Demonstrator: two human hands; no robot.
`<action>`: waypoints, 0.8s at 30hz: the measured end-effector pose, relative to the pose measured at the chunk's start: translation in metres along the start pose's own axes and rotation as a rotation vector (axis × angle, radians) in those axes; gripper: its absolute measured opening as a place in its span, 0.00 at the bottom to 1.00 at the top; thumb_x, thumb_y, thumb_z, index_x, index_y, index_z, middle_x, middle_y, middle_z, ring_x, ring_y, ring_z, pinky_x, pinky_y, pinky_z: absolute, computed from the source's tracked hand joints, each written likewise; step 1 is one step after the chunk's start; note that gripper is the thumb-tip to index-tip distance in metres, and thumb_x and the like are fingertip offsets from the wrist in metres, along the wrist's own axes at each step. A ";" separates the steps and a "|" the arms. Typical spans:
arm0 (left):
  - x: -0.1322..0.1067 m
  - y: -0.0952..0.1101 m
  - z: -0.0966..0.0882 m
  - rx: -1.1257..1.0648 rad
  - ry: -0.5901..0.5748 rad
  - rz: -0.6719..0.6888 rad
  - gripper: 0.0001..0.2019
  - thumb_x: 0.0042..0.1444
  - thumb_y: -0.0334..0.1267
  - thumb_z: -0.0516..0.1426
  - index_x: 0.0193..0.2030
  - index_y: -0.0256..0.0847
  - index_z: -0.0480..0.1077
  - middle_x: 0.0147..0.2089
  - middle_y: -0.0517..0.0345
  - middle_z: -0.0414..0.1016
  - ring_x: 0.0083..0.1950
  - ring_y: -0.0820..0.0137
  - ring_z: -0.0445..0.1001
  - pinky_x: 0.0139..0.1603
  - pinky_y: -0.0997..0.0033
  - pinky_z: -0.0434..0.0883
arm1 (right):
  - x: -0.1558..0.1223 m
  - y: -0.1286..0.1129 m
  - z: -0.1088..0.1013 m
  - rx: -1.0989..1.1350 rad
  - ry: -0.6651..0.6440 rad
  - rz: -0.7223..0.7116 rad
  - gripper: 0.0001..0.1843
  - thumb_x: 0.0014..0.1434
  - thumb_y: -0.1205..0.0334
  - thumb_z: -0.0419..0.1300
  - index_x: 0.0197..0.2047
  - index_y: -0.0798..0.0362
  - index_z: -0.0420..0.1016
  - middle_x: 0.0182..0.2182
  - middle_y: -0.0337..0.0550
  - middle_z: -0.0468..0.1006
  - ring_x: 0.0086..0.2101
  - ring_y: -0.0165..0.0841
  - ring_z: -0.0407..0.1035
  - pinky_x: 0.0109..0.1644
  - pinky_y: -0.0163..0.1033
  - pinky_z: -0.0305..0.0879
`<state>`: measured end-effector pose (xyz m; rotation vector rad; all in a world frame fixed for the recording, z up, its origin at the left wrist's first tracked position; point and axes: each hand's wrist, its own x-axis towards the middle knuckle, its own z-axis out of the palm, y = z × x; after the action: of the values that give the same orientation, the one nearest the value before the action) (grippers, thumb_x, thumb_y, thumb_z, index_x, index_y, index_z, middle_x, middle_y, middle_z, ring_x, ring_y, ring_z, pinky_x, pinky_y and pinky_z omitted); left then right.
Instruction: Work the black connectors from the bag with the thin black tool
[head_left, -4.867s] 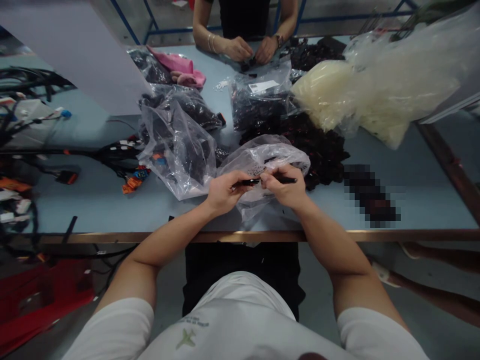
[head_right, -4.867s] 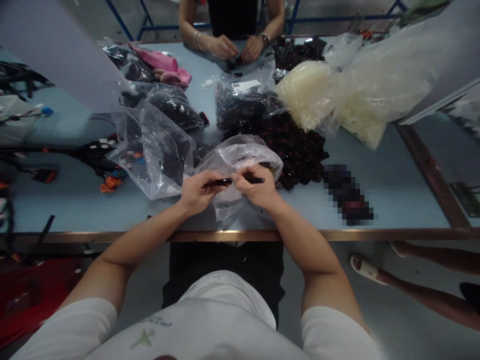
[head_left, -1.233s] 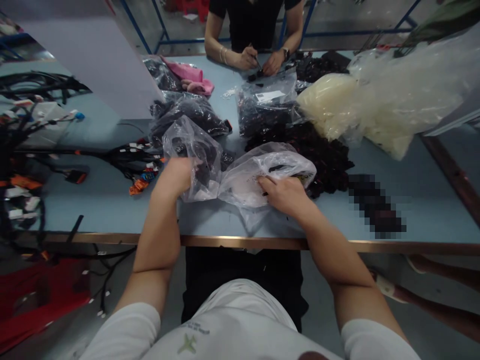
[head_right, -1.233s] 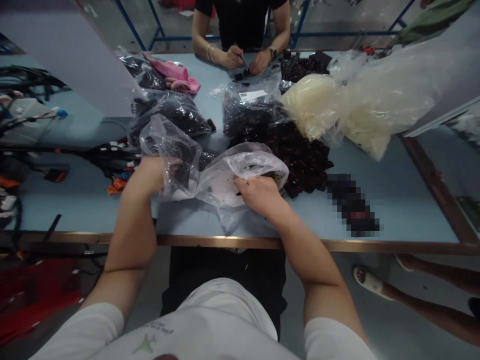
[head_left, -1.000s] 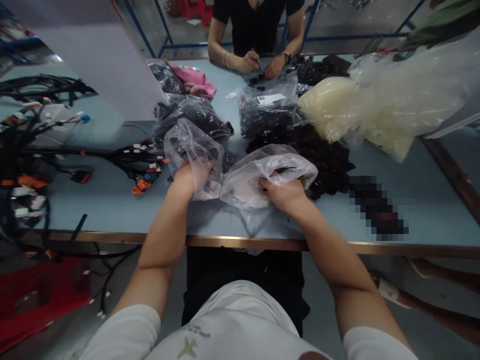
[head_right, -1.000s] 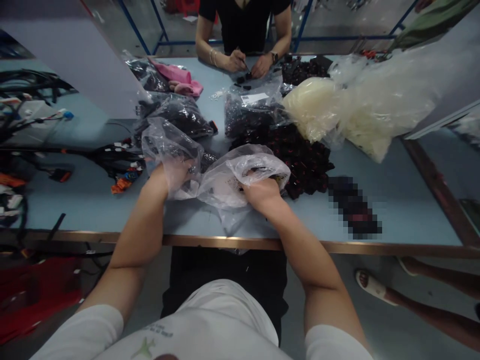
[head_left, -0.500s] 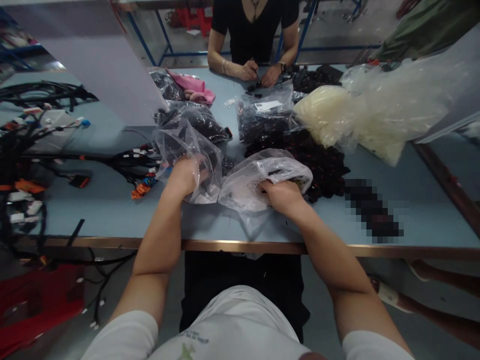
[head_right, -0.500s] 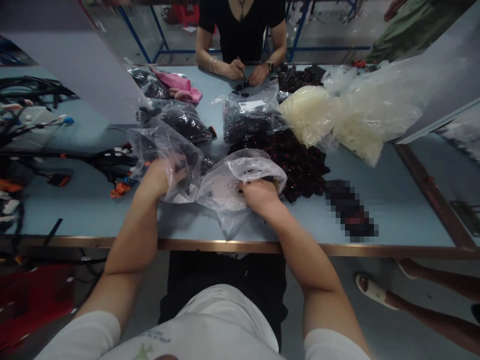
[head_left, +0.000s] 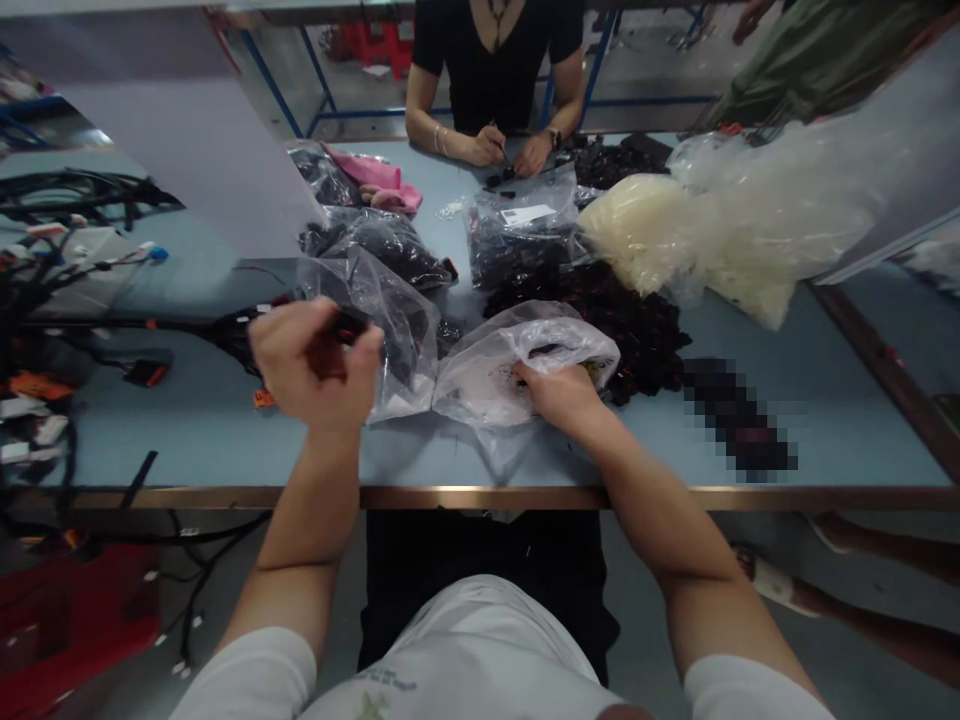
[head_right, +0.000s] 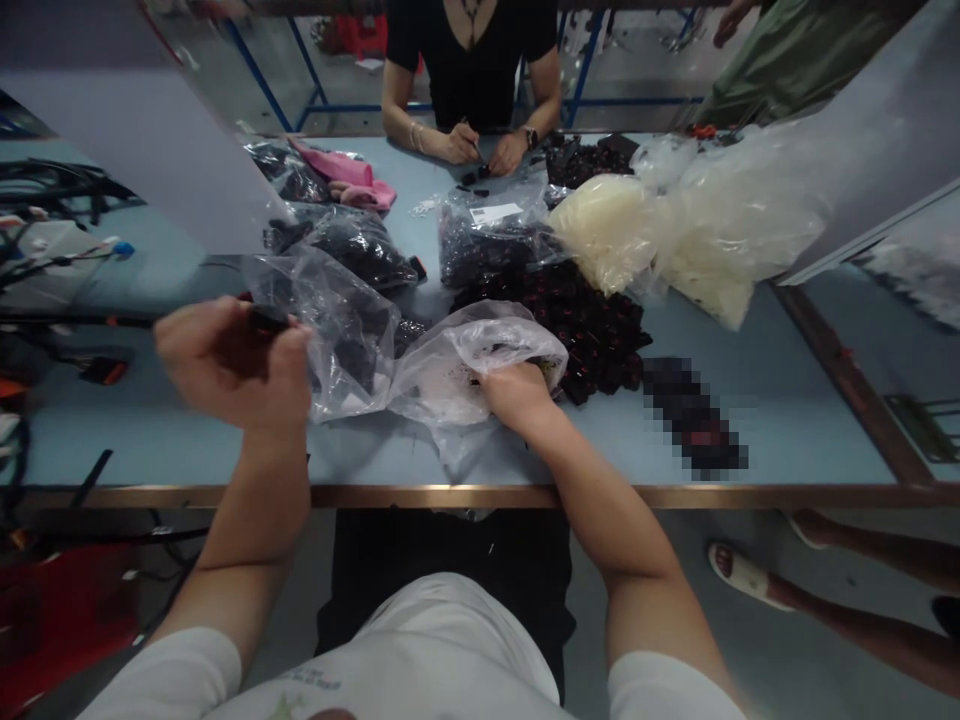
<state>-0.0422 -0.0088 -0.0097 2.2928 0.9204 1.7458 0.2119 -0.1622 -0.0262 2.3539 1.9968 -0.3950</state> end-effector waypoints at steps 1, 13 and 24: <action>-0.004 0.011 0.004 -0.077 0.022 0.110 0.24 0.62 0.57 0.68 0.57 0.47 0.72 0.53 0.50 0.74 0.58 0.57 0.75 0.60 0.50 0.76 | 0.000 0.001 0.003 0.009 0.009 0.015 0.24 0.73 0.68 0.51 0.64 0.55 0.81 0.52 0.63 0.86 0.53 0.54 0.81 0.54 0.51 0.76; -0.049 0.055 0.055 -0.460 -0.672 -0.309 0.16 0.59 0.52 0.72 0.47 0.45 0.81 0.43 0.55 0.85 0.41 0.67 0.84 0.44 0.68 0.82 | 0.001 0.025 0.035 0.928 0.556 -0.117 0.11 0.64 0.56 0.66 0.44 0.50 0.88 0.41 0.45 0.90 0.42 0.41 0.84 0.53 0.48 0.81; -0.055 0.054 0.065 -0.782 -0.818 -0.767 0.23 0.56 0.50 0.72 0.55 0.42 0.80 0.31 0.61 0.82 0.28 0.69 0.82 0.33 0.68 0.81 | -0.009 0.012 0.025 1.055 0.546 -0.178 0.13 0.63 0.48 0.71 0.40 0.48 0.88 0.36 0.42 0.89 0.36 0.36 0.80 0.44 0.41 0.78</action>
<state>0.0297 -0.0646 -0.0531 1.5431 0.6246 0.5711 0.2176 -0.1779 -0.0504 3.0997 2.7090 -1.1695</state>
